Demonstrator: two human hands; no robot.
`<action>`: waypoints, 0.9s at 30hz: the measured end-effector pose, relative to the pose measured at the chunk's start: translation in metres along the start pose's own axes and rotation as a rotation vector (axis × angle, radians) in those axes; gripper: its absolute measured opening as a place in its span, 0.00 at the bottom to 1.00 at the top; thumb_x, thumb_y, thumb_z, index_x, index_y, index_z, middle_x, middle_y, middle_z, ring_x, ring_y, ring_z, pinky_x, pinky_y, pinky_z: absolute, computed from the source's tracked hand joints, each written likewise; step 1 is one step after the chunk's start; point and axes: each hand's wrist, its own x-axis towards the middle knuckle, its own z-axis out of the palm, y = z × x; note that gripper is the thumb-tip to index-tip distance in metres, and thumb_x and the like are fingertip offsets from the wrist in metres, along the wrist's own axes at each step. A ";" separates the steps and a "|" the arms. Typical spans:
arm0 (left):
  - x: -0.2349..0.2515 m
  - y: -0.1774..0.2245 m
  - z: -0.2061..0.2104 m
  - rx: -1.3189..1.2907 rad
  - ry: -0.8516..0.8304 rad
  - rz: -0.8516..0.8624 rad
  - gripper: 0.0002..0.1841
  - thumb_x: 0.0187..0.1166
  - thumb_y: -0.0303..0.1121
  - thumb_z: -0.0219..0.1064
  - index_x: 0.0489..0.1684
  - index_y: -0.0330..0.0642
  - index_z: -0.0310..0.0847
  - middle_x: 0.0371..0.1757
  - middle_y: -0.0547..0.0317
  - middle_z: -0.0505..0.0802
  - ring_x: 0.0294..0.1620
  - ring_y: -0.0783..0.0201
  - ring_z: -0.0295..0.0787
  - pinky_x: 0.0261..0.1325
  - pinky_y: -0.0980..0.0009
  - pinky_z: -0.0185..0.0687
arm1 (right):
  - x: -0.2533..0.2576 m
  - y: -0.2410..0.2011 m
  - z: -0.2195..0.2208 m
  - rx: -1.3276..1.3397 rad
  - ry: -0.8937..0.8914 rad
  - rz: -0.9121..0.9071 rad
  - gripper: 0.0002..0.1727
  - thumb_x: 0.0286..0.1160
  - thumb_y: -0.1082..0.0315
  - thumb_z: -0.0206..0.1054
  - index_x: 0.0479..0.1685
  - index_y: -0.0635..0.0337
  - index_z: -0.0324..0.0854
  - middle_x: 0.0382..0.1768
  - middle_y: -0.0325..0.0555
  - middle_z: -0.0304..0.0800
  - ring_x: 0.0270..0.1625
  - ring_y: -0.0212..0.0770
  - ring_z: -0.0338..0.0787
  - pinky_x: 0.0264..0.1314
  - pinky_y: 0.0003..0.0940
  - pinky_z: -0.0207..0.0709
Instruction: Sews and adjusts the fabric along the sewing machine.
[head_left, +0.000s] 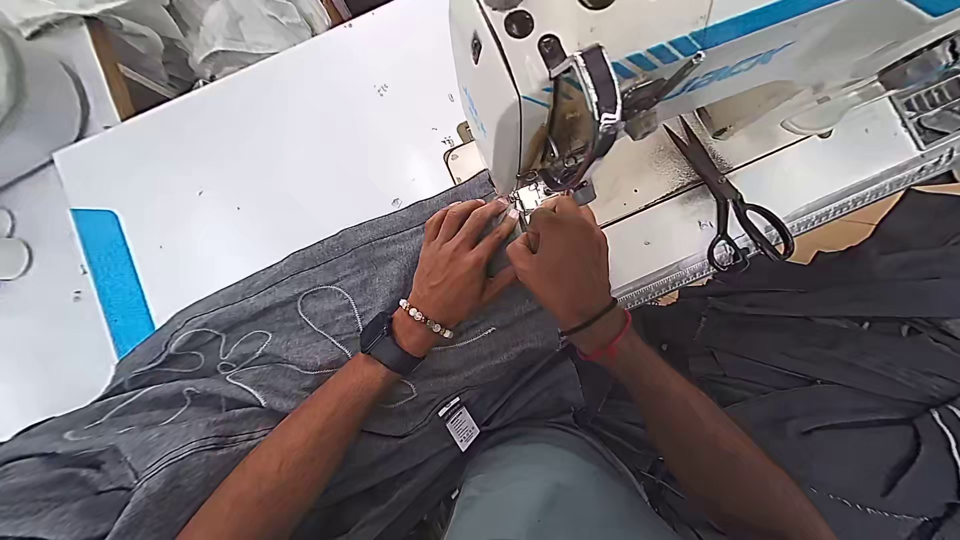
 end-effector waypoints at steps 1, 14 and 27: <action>0.001 -0.001 0.000 -0.005 0.006 0.015 0.27 0.84 0.54 0.57 0.76 0.53 0.83 0.81 0.57 0.81 0.84 0.51 0.71 0.86 0.49 0.58 | -0.006 0.002 0.000 0.090 0.005 0.037 0.11 0.72 0.61 0.72 0.37 0.60 0.86 0.46 0.50 0.89 0.46 0.48 0.90 0.41 0.47 0.83; 0.005 0.004 0.001 0.106 0.065 0.049 0.18 0.87 0.46 0.59 0.65 0.55 0.90 0.74 0.58 0.87 0.81 0.50 0.73 0.83 0.51 0.59 | -0.070 0.014 0.011 0.424 0.023 0.195 0.23 0.83 0.61 0.61 0.73 0.56 0.84 0.22 0.34 0.87 0.20 0.27 0.79 0.23 0.27 0.74; 0.003 0.008 0.002 0.153 0.078 0.033 0.16 0.85 0.44 0.60 0.58 0.53 0.93 0.72 0.56 0.87 0.79 0.48 0.73 0.80 0.48 0.60 | -0.062 0.015 0.006 0.313 0.035 0.211 0.21 0.80 0.61 0.62 0.70 0.50 0.88 0.18 0.33 0.83 0.16 0.28 0.73 0.18 0.29 0.68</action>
